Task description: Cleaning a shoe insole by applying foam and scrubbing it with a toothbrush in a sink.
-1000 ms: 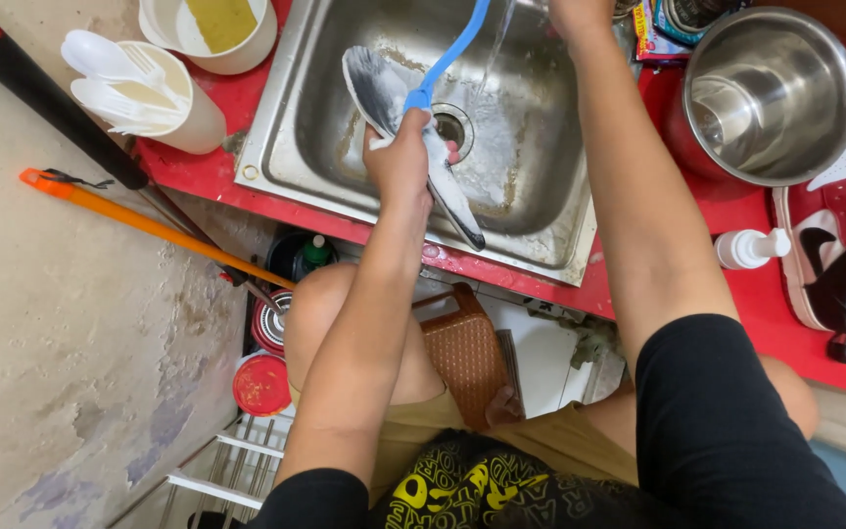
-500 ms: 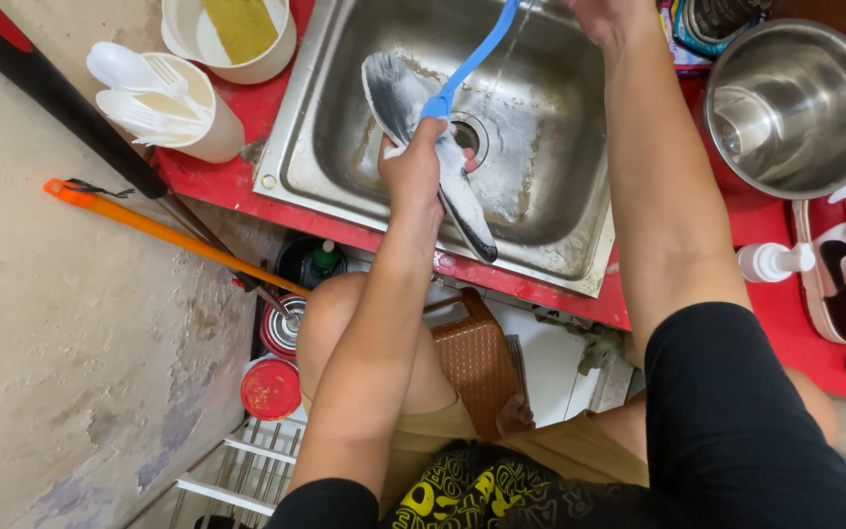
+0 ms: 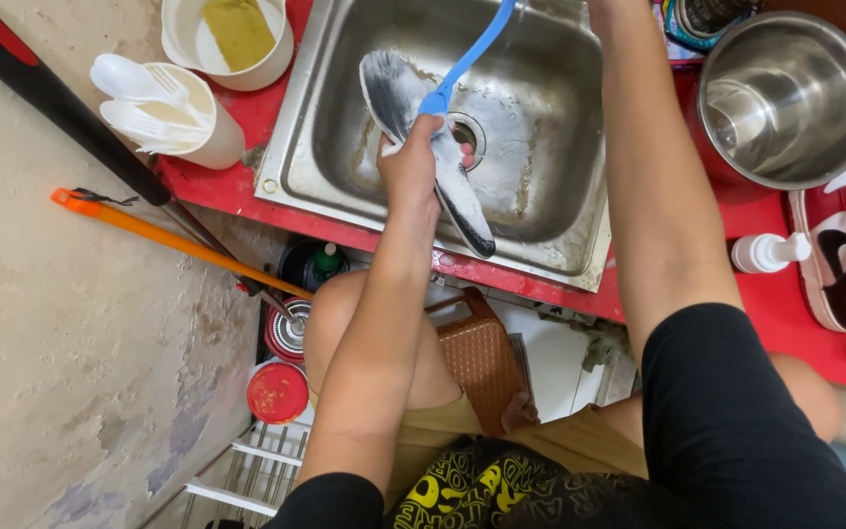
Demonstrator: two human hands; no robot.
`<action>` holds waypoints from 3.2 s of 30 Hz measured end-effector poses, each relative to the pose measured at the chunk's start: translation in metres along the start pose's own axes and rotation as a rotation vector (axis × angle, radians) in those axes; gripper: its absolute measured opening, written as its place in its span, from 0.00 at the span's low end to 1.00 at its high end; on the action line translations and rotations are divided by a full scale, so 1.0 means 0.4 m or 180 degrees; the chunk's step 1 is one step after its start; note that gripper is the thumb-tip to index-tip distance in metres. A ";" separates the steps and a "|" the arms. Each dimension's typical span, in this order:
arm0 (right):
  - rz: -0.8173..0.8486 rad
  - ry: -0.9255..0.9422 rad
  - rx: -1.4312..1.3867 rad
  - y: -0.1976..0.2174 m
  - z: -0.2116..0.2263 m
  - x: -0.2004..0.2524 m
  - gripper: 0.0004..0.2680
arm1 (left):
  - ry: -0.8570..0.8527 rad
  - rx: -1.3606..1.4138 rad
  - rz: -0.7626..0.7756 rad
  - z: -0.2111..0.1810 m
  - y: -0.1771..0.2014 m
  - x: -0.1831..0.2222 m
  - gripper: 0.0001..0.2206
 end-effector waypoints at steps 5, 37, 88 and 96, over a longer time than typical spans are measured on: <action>0.0061 0.0059 -0.0010 0.058 0.151 0.107 0.37 | -0.0061 -0.0224 0.0020 -0.042 0.002 -0.033 0.19; 0.0771 -0.0908 -0.0614 0.037 0.429 0.349 0.21 | 0.0497 -0.1314 0.1813 0.141 -0.066 -0.113 0.41; 0.0827 -0.0865 -0.0568 -0.010 0.457 0.409 0.25 | -0.0128 -0.1246 0.0386 0.110 -0.056 -0.203 0.38; 0.0502 -0.0518 -0.0514 0.023 0.493 0.464 0.20 | 0.0101 -0.1169 0.0558 0.116 -0.083 -0.226 0.37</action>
Point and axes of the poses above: each hand's wrist, its own x-axis away from the middle knuckle, its own y-axis out of the back of the hand, z = x × y, the point moved 9 cm from there along -x, towards the middle knuckle, and after that the axes turned 9 degrees about y, right-handed, at the moved point
